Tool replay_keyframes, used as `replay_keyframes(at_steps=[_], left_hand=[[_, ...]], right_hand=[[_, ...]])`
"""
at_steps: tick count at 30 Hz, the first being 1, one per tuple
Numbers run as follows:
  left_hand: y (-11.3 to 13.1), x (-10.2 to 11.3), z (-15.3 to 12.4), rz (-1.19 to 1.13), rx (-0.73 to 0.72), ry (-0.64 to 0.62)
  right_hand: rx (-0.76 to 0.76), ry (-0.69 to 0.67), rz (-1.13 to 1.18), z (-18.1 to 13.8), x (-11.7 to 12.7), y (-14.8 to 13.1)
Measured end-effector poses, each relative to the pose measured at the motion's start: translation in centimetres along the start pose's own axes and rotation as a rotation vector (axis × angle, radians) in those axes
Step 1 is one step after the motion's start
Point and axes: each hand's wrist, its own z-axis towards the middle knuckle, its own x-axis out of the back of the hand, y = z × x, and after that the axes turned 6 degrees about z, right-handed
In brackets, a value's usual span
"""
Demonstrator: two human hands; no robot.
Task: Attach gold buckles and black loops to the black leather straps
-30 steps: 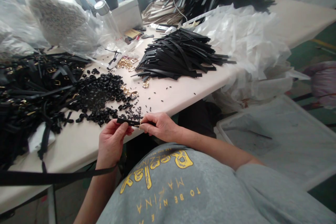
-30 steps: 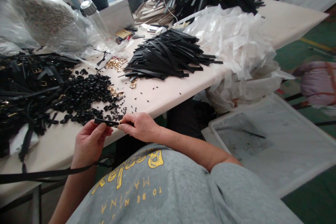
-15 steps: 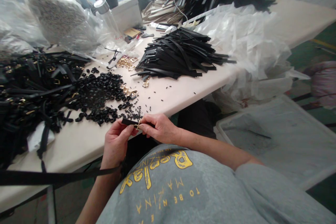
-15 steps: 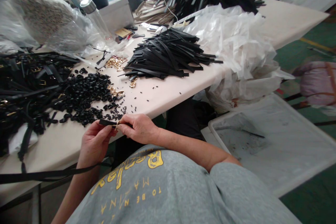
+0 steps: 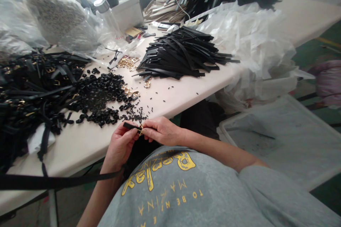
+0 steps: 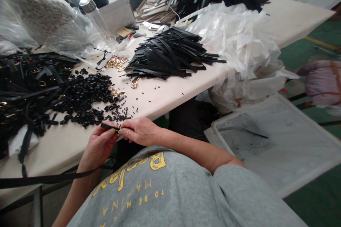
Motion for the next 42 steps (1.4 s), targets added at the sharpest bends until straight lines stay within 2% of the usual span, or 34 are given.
replay_keyframes(at_steps=[7, 10, 12, 15, 18, 21, 25, 29, 32, 38, 42], left_hand=[[0.1, 0.0, 0.1, -0.027, 0.063, -0.032], [-0.2, -0.1, 0.3, 0.060, 0.022, 0.027], [-0.3, -0.3, 0.3, 0.197, -0.082, 0.102], [-0.2, -0.7, -0.3, 0.434, -0.339, 0.189], [0.1, -0.7, -0.9, 0.504, -0.473, 0.135], [0.0, -0.4, -1.0, 0.345, -0.400, 0.054], [0.1, 0.1, -0.3, 0.262, -0.197, 0.005], [1.4, 0.5, 0.2, 0.225, 0.002, -0.185], [2.2, 0.6, 0.2, 0.243, 0.077, -0.291], [1.7, 0.6, 0.2, 0.319, 0.044, -0.173], [1.0, 1.0, 0.3, 0.319, 0.031, -0.165]], right_hand=[[-0.040, 0.015, -0.090, -0.1, -0.1, 0.0], [-0.043, 0.074, -0.206, 0.2, -0.2, 0.1], [-0.044, 0.138, -0.273, 0.4, -0.3, 0.2], [-0.044, 0.232, -0.288, 0.6, -0.2, 0.4], [-0.032, 0.298, -0.230, 0.6, -0.1, 0.6], [0.006, 0.302, -0.172, 0.5, 0.0, 0.5], [0.015, 0.222, -0.185, 0.5, 0.3, 0.0], [0.039, 0.116, -0.286, 0.5, 0.7, -0.6], [0.041, 0.068, -0.369, 0.4, 0.8, -0.6], [-0.024, 0.091, -0.510, 0.5, 0.3, 0.0], [-0.024, 0.072, -0.461, 0.6, 0.3, -0.2]])
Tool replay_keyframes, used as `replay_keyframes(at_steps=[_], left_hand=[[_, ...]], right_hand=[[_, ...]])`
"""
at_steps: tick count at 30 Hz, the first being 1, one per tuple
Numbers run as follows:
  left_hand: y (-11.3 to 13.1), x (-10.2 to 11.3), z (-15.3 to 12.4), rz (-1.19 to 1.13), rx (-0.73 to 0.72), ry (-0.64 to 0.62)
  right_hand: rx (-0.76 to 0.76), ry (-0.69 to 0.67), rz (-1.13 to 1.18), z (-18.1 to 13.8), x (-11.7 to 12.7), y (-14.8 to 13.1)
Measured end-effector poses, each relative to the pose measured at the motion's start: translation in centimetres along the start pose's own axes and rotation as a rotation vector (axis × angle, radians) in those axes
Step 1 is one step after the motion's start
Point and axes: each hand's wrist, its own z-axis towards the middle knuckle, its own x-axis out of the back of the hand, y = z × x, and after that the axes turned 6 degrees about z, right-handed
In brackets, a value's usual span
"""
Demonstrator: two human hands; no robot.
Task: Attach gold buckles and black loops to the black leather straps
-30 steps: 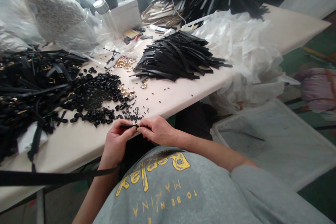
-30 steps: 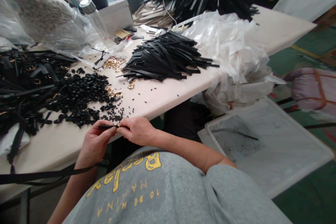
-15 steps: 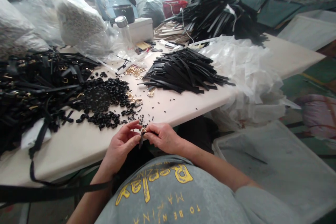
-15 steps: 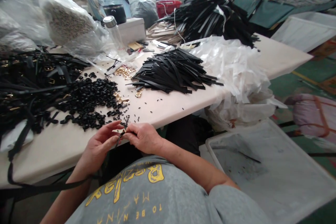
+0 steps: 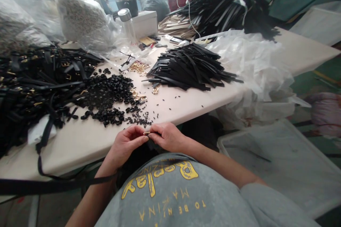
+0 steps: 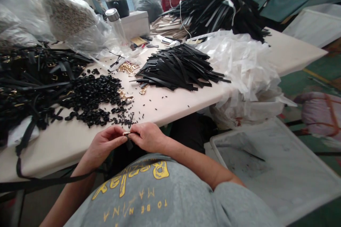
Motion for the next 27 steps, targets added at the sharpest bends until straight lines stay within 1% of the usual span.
replay_keyframes(at_steps=[2, 4, 7, 9, 12, 14, 16, 18, 20, 23, 24, 25, 26, 27], left_hand=[[-0.3, 0.1, 0.1, -0.039, 0.003, -0.003], [-0.5, 0.2, 0.2, -0.114, -0.001, 0.021], [-0.6, 0.0, 0.3, -0.223, -0.005, 0.083], [-0.6, -0.1, 0.3, -0.245, -0.010, 0.121], [-0.4, 0.0, 0.3, -0.189, -0.037, 0.174], [-0.2, 0.1, 0.3, -0.108, -0.039, 0.159], [0.0, 0.1, 0.4, -0.021, -0.032, 0.119], [0.2, -0.1, 0.5, 0.061, -0.044, 0.116], [0.1, -0.3, 0.8, 0.109, -0.068, 0.146], [-0.3, -0.7, 1.6, 0.041, -0.065, 0.188], [-0.5, -0.8, 1.9, -0.016, -0.054, 0.201], [-0.7, -0.9, 2.2, -0.078, -0.041, 0.214], [-0.8, -1.0, 2.4, -0.139, -0.030, 0.225], [-0.9, -1.2, 2.7, -0.193, -0.020, 0.226]], right_hand=[[0.014, -0.034, 0.058, 0.0, 0.5, -0.2], [0.020, -0.055, 0.095, -0.1, 1.0, -0.3], [0.006, -0.047, 0.098, -0.1, 1.6, -0.2], [0.010, -0.019, 0.067, -0.1, 1.7, -0.1], [0.066, 0.054, -0.062, 0.1, 2.1, 0.1], [0.131, 0.080, -0.181, 0.4, 2.7, 0.2], [0.206, 0.075, -0.301, 0.8, 3.5, 0.2], [0.277, 0.067, -0.412, 1.4, 4.1, 0.3], [0.336, 0.127, -0.486, 2.0, 4.5, 0.5], [0.401, 0.336, -0.438, 2.1, 4.2, 0.8], [0.394, 0.403, -0.386, 2.0, 4.0, 0.9], [0.367, 0.441, -0.331, 1.7, 3.6, 1.0], [0.321, 0.444, -0.278, 1.5, 3.1, 1.2], [0.263, 0.414, -0.225, 1.2, 2.6, 1.4]])
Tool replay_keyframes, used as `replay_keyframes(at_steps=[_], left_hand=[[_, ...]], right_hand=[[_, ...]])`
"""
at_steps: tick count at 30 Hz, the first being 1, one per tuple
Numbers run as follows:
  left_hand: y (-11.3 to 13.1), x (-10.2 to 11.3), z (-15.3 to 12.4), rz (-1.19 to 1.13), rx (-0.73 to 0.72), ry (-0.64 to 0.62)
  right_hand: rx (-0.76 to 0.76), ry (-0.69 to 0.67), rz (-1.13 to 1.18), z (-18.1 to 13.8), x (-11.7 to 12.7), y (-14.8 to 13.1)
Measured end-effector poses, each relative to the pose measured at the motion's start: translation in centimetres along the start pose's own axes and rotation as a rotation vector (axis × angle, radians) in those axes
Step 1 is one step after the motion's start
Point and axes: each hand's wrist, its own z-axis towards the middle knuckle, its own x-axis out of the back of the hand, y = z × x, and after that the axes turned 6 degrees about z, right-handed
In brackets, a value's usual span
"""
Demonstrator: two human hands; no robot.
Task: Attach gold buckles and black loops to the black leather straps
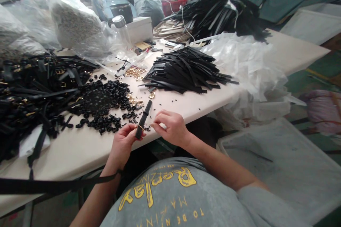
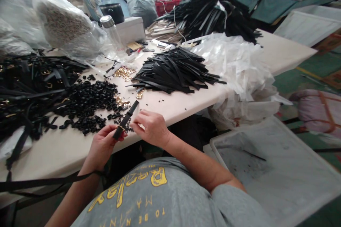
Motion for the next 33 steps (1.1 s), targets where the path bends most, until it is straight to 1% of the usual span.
replay_keyframes(at_steps=[2, 3, 4, 9, 12, 15, 16, 18, 20, 21, 22, 24, 26, 27, 29, 31, 33], left_hand=[[-0.1, -0.5, 0.2, -0.074, 0.031, -0.020], [-0.1, -0.8, 0.2, -0.091, 0.044, -0.040], [0.0, -1.1, 0.1, -0.100, 0.051, -0.059], [0.2, -2.1, -0.6, -0.128, 0.034, -0.082], [0.1, -2.5, -1.1, -0.144, 0.050, -0.105], [-0.1, -2.9, -1.5, -0.138, 0.078, -0.099], [-0.1, -2.9, -1.6, -0.120, 0.074, -0.098], [0.0, -2.6, -1.5, -0.042, 0.052, -0.135], [0.2, -1.7, -1.1, 0.090, 0.006, -0.183], [0.4, -1.1, -0.8, 0.173, -0.034, -0.176], [0.6, -0.3, -0.3, 0.269, -0.094, -0.136], [1.1, 1.3, 0.9, 0.504, -0.266, 0.021], [1.5, 2.7, 2.3, 0.779, -0.442, 0.176], [1.7, 3.3, 3.0, 0.908, -0.508, 0.221], [1.8, 4.1, 4.3, 1.119, -0.588, 0.244], [1.7, 4.5, 5.4, 1.260, -0.625, 0.210], [1.7, 4.6, 6.3, 1.344, -0.636, 0.166]], right_hand=[[-0.112, -0.112, 0.109, -0.9, -0.9, 0.0], [-0.156, -0.148, 0.179, -1.2, -1.3, 0.1], [-0.192, -0.153, 0.261, -1.4, -1.8, 0.1], [-0.360, 0.032, 0.757, -1.2, -3.0, -0.1], [-0.538, 0.043, 1.059, -1.1, -3.4, -0.7], [-0.678, 0.054, 1.212, -1.2, -3.7, -1.1], [-0.697, 0.055, 1.234, -1.2, -3.8, -1.2], [-0.694, 0.063, 1.246, -1.2, -3.6, -1.2], [-0.632, 0.079, 1.178, -1.0, -3.2, -0.9], [-0.589, 0.092, 1.113, -1.0, -3.0, -0.8], [-0.549, 0.103, 1.033, -0.9, -2.7, -0.6], [-0.506, 0.108, 0.880, -0.9, -2.2, -0.3], [-0.508, 0.082, 0.791, -0.9, -2.0, -0.1], [-0.516, 0.061, 0.781, -1.0, -2.0, -0.1], [-0.535, 0.020, 0.815, -1.2, -2.2, -0.1], [-0.559, -0.011, 0.863, -1.3, -2.4, 0.0], [-0.576, -0.024, 0.871, -1.3, -2.5, 0.1]])
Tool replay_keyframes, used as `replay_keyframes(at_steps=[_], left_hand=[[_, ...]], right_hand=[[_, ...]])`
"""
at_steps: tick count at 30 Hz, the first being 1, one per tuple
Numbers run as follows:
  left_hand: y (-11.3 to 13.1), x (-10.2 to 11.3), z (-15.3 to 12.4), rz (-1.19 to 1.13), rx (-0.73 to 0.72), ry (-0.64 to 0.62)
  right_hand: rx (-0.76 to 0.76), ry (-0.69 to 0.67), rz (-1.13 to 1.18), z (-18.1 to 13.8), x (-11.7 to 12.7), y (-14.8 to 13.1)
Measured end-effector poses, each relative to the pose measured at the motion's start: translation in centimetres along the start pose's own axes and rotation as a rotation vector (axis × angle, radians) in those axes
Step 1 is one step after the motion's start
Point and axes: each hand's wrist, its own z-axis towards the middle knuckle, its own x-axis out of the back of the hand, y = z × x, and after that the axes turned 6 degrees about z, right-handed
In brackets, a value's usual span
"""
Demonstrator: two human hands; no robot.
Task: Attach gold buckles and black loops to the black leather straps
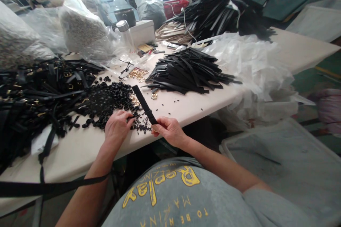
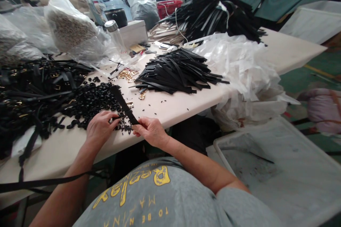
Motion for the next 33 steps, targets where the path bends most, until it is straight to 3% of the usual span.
replay_keyframes(at_steps=[6, 11, 15, 18, 20, 27, 33], left_hand=[[-0.3, 0.1, 1.7, 0.032, 0.015, -0.066], [-0.1, 0.2, 2.0, -0.060, 0.063, 0.044], [1.1, 0.0, 0.8, -0.448, 0.253, 0.133], [3.0, 0.3, -0.7, -0.839, 0.368, 0.112], [4.5, 0.7, -1.7, -0.983, 0.426, 0.063], [6.6, 0.9, -3.7, -1.296, 0.602, -0.006], [6.7, 0.5, -4.6, -1.256, 0.477, 0.033]], right_hand=[[0.001, 0.037, -0.011, 0.2, 0.3, 0.0], [-0.009, 0.062, -0.009, 0.2, 0.4, 0.1], [-0.016, 0.056, -0.019, 0.2, 0.6, 0.2], [-0.027, 0.026, -0.029, 0.1, 0.5, 0.1], [-0.031, 0.003, -0.042, 0.2, 0.2, 0.1], [0.044, -0.034, -0.123, 0.4, -0.8, 0.2], [0.033, -0.046, -0.211, 0.2, -1.3, -0.1]])
